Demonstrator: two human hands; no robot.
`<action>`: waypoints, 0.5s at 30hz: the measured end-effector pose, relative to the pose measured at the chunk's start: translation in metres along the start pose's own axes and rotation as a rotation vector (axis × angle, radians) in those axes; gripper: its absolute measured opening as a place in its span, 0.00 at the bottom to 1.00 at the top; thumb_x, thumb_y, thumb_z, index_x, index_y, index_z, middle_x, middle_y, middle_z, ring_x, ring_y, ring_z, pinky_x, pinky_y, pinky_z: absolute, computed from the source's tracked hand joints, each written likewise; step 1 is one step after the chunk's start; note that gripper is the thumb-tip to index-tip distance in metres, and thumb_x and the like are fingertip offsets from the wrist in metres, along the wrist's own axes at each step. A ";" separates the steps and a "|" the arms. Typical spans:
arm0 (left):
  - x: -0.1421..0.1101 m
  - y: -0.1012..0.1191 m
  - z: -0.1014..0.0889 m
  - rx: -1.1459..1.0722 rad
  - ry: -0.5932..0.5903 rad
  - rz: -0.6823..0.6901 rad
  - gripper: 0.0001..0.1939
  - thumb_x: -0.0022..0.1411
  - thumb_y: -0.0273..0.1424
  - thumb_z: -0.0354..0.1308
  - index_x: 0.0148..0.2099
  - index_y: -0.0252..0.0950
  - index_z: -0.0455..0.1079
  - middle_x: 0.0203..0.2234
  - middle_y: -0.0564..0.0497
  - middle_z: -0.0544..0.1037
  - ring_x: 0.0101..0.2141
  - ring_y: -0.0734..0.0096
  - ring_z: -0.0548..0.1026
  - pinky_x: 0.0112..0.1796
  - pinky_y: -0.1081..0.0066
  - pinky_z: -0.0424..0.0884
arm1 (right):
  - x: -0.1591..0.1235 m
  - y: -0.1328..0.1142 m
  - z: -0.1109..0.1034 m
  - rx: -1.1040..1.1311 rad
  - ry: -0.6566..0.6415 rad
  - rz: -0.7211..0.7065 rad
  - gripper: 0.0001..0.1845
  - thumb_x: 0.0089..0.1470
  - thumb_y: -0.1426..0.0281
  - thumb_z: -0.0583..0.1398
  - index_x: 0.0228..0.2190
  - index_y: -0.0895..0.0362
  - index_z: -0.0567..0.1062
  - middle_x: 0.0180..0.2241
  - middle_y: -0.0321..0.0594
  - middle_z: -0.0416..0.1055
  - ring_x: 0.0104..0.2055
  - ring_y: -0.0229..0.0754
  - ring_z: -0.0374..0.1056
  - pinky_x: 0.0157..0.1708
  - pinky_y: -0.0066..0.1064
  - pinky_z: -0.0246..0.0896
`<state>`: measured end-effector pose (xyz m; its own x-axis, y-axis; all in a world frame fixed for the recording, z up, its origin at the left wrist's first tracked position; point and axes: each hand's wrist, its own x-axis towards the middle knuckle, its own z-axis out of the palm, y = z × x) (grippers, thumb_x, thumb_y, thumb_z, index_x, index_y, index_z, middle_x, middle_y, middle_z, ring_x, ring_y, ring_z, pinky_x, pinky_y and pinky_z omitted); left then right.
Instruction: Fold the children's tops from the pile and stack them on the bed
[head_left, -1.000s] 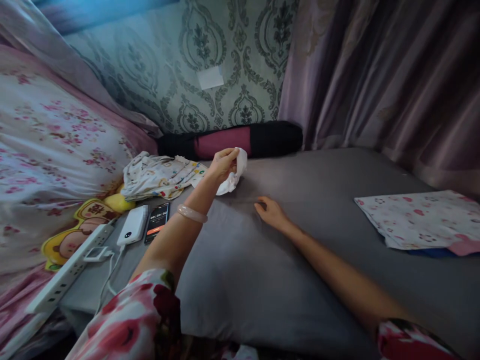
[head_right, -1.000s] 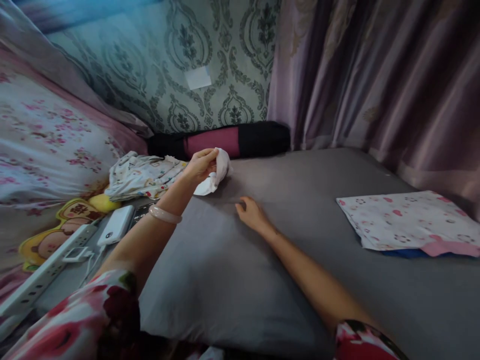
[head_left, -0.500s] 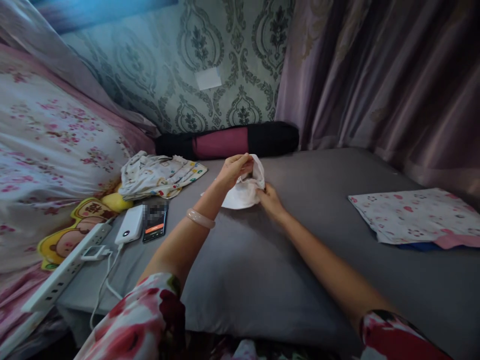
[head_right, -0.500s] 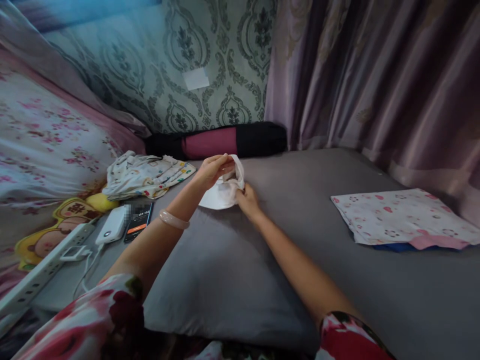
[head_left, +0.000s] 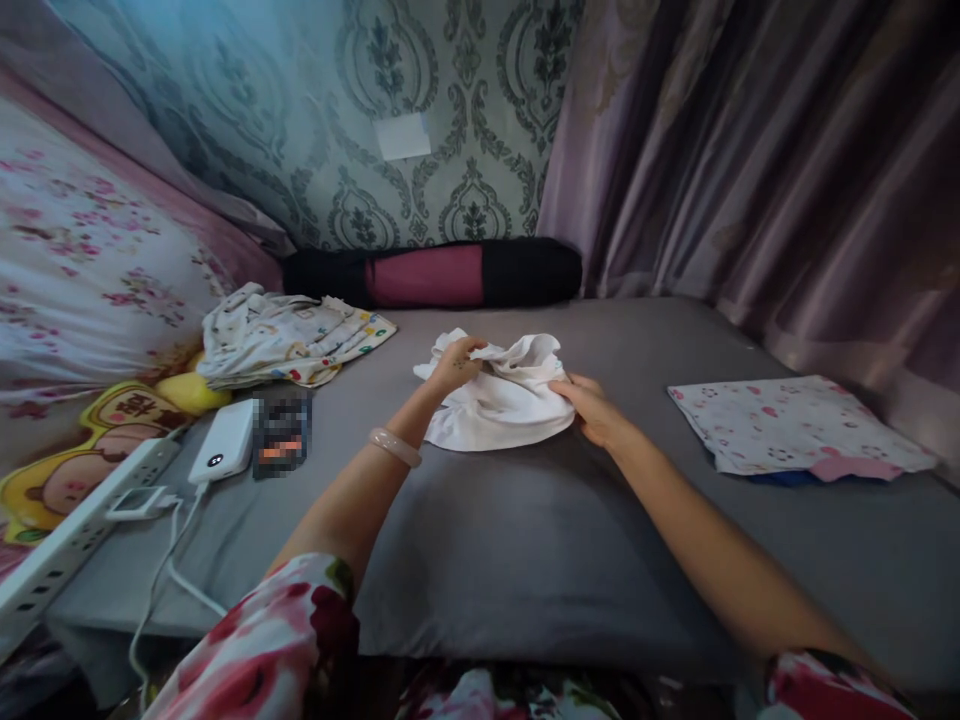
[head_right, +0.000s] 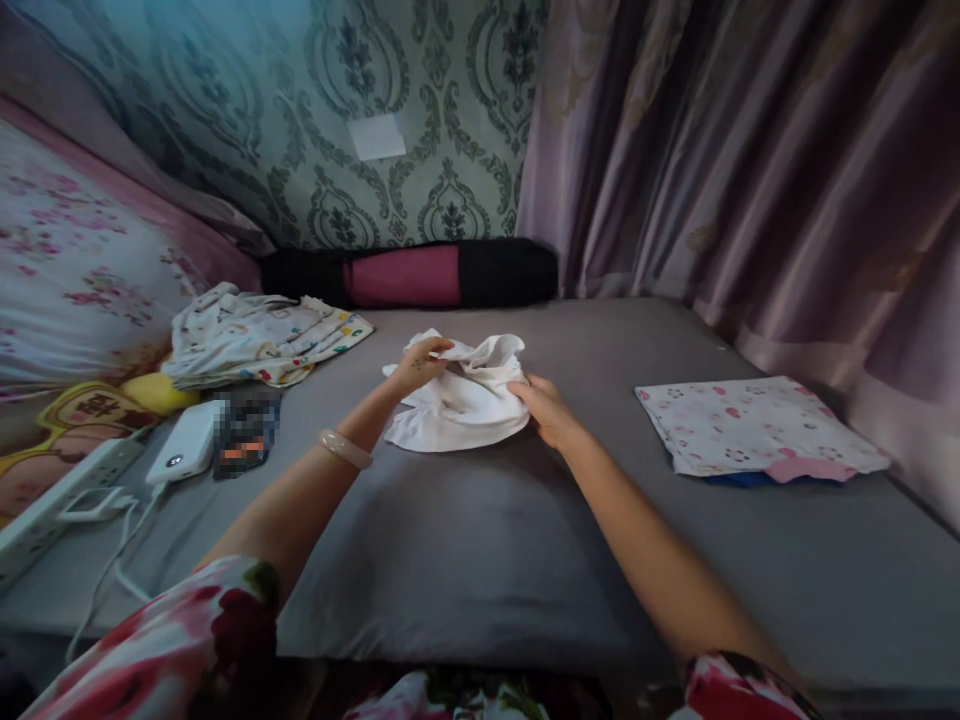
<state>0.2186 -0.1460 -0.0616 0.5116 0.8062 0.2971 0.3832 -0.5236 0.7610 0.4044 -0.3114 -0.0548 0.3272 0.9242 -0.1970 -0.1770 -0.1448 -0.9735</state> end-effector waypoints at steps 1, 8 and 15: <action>0.002 -0.001 0.004 0.072 -0.018 0.048 0.19 0.48 0.22 0.57 0.45 0.34 0.75 0.41 0.44 0.78 0.43 0.60 0.74 0.48 0.62 0.68 | -0.002 0.000 -0.001 -0.012 -0.011 0.005 0.14 0.37 0.67 0.64 0.31 0.57 0.78 0.27 0.37 0.77 0.29 0.39 0.69 0.28 0.26 0.59; 0.014 0.003 0.033 0.291 -0.069 0.239 0.14 0.52 0.27 0.59 0.43 0.36 0.76 0.40 0.44 0.79 0.43 0.56 0.74 0.51 0.58 0.63 | -0.011 0.005 -0.010 -0.066 -0.095 0.001 0.15 0.42 0.65 0.63 0.35 0.56 0.79 0.31 0.38 0.78 0.32 0.40 0.71 0.30 0.27 0.62; 0.020 0.019 0.022 0.027 0.029 0.093 0.12 0.57 0.27 0.51 0.39 0.35 0.76 0.30 0.48 0.78 0.35 0.63 0.73 0.41 0.68 0.66 | -0.018 -0.014 -0.038 -0.178 -0.152 -0.060 0.18 0.46 0.60 0.65 0.37 0.58 0.78 0.35 0.41 0.79 0.37 0.42 0.72 0.36 0.30 0.65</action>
<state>0.2535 -0.1463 -0.0538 0.5233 0.7615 0.3824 0.3560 -0.6032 0.7138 0.4363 -0.3397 -0.0423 0.1863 0.9736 -0.1318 0.0095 -0.1359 -0.9907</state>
